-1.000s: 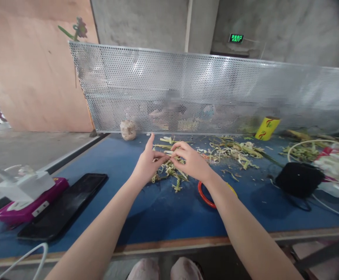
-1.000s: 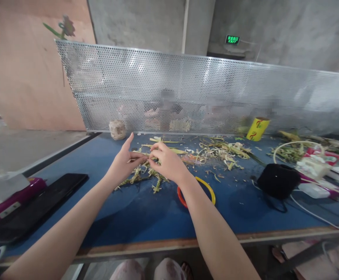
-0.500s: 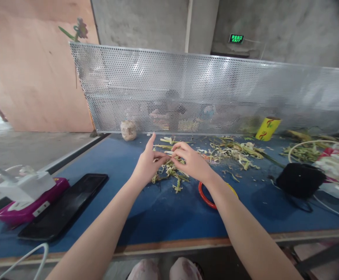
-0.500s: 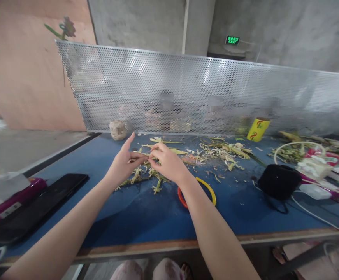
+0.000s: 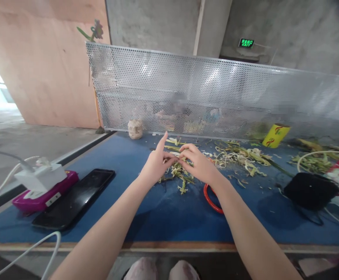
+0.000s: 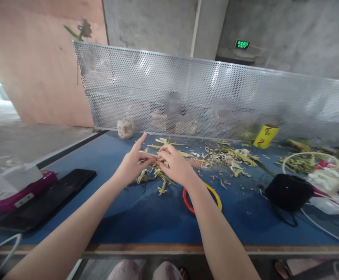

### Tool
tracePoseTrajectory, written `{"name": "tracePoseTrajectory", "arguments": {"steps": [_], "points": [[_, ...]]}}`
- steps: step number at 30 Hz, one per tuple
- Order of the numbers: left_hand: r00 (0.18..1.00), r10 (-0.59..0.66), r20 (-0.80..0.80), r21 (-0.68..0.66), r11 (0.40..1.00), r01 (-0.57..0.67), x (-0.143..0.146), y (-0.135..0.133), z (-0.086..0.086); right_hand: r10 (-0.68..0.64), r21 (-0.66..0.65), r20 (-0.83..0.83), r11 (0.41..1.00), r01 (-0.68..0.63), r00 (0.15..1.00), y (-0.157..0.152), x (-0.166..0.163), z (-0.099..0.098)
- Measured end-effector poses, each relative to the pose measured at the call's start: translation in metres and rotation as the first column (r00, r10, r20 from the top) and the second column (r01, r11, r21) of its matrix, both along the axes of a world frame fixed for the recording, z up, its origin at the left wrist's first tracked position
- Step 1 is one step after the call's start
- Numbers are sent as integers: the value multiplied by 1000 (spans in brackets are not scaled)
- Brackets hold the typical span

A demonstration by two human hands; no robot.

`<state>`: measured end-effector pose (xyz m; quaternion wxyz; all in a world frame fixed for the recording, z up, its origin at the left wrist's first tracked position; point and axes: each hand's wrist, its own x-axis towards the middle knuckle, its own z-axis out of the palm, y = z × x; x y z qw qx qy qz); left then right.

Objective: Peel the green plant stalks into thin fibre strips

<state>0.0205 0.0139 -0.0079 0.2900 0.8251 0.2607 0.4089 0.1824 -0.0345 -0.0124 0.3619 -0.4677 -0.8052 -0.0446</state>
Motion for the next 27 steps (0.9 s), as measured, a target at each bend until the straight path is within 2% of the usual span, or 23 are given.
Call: {"name": "tracePoseTrajectory", "arguments": {"steps": [4,12,20,27], "points": [[1000,11,5,3,1000,-11,1,0,-1,-6,19,-45,1000,7,999,3,2,-2],[1000,-15,4,-34,999,15,0,1,-5,-4,-5,97,1000,4,995,4,9,-2],[999,-12,34,-79,997,15,-1,0,-3,-36,26,112,999,33,993,1,8,1],[999,-30,42,-89,995,33,-1,2,-7,24,6,135,1000,-25,991,3,6,-2]]}}
